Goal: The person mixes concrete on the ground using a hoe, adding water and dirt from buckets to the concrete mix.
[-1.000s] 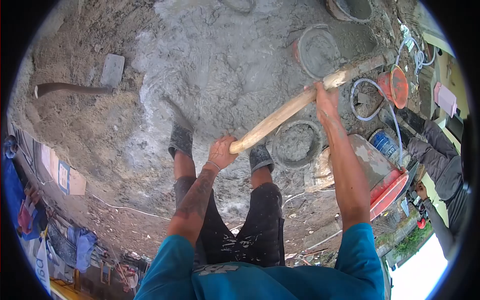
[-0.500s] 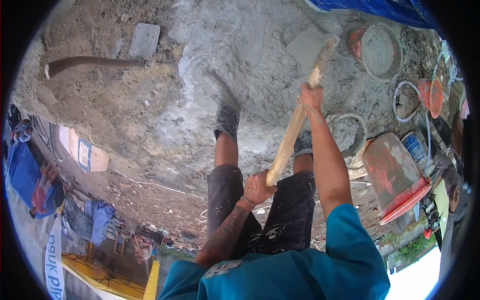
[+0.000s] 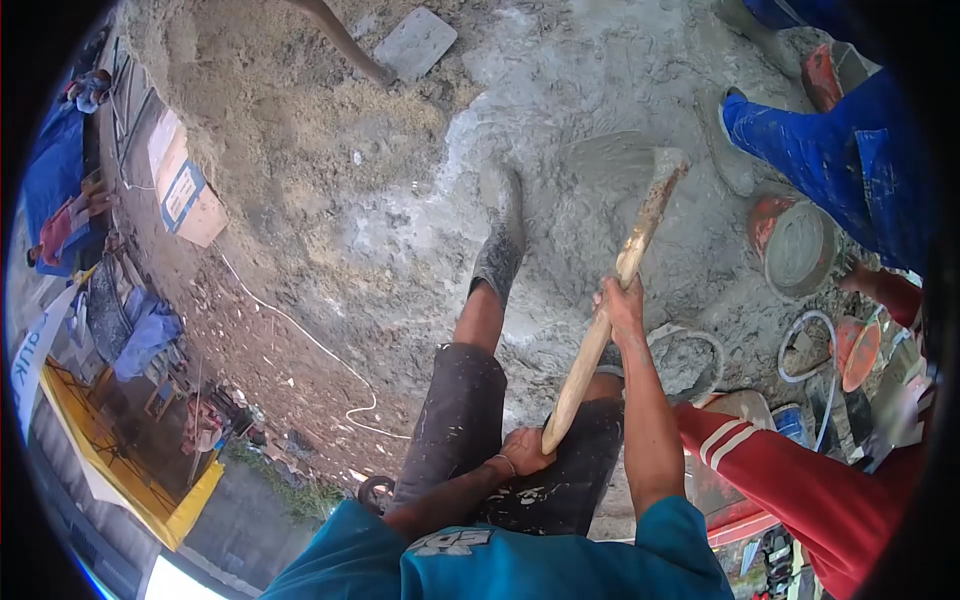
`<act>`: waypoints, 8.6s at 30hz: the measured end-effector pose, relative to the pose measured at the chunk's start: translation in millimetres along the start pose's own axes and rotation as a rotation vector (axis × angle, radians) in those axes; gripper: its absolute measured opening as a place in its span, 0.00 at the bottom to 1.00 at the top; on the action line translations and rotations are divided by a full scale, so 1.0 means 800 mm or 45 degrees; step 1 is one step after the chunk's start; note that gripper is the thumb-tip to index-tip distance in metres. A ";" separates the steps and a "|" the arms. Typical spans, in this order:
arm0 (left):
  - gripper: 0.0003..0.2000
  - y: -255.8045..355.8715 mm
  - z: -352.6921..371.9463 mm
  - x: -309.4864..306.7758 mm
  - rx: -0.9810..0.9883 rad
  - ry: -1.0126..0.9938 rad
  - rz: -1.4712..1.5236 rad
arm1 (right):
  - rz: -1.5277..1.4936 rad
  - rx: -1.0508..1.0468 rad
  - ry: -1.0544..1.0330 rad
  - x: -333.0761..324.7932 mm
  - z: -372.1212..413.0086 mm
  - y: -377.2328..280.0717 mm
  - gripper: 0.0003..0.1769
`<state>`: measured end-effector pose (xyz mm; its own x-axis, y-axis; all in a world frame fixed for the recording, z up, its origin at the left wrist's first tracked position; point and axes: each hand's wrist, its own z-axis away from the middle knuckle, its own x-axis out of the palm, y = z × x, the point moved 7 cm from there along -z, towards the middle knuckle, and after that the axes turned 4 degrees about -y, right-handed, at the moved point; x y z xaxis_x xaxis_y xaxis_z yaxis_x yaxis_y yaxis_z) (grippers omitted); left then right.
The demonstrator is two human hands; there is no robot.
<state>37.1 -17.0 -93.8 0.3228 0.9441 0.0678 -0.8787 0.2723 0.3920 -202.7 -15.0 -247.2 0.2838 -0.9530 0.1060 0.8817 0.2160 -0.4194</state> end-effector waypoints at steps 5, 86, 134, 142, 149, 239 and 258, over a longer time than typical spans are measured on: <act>0.17 -0.005 -0.108 -0.110 -0.277 0.666 -0.095 | 0.316 -0.192 -0.301 0.153 -0.133 -0.039 0.20; 0.24 0.048 -0.215 -0.112 0.079 0.573 -0.198 | 0.976 -0.329 0.072 0.085 -0.169 -0.094 0.21; 0.19 0.276 -0.265 0.047 0.219 0.048 -1.537 | -0.603 -0.209 0.903 -0.441 -0.042 0.016 0.20; 0.20 0.253 -0.213 -0.028 0.102 -0.470 -1.755 | -0.779 0.234 0.976 -0.333 -0.032 0.063 0.17; 0.15 0.313 -0.158 -0.309 0.466 -0.502 -2.221 | -1.567 0.245 1.005 -0.062 -0.057 0.028 0.09; 0.50 1.256 -0.731 -0.469 0.278 0.981 -1.020 | -2.405 0.963 0.983 0.045 -0.015 0.211 0.10; 0.12 1.025 -0.422 -0.119 0.812 -0.121 -0.931 | -1.872 1.101 0.914 0.023 0.047 0.263 0.09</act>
<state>-832.7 179.5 -88.2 0.7644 0.5556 -0.3271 -0.1040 0.6069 0.7879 2.0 21.1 -299.2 -0.7876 -0.2968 -0.5400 0.2288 -0.9546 0.1908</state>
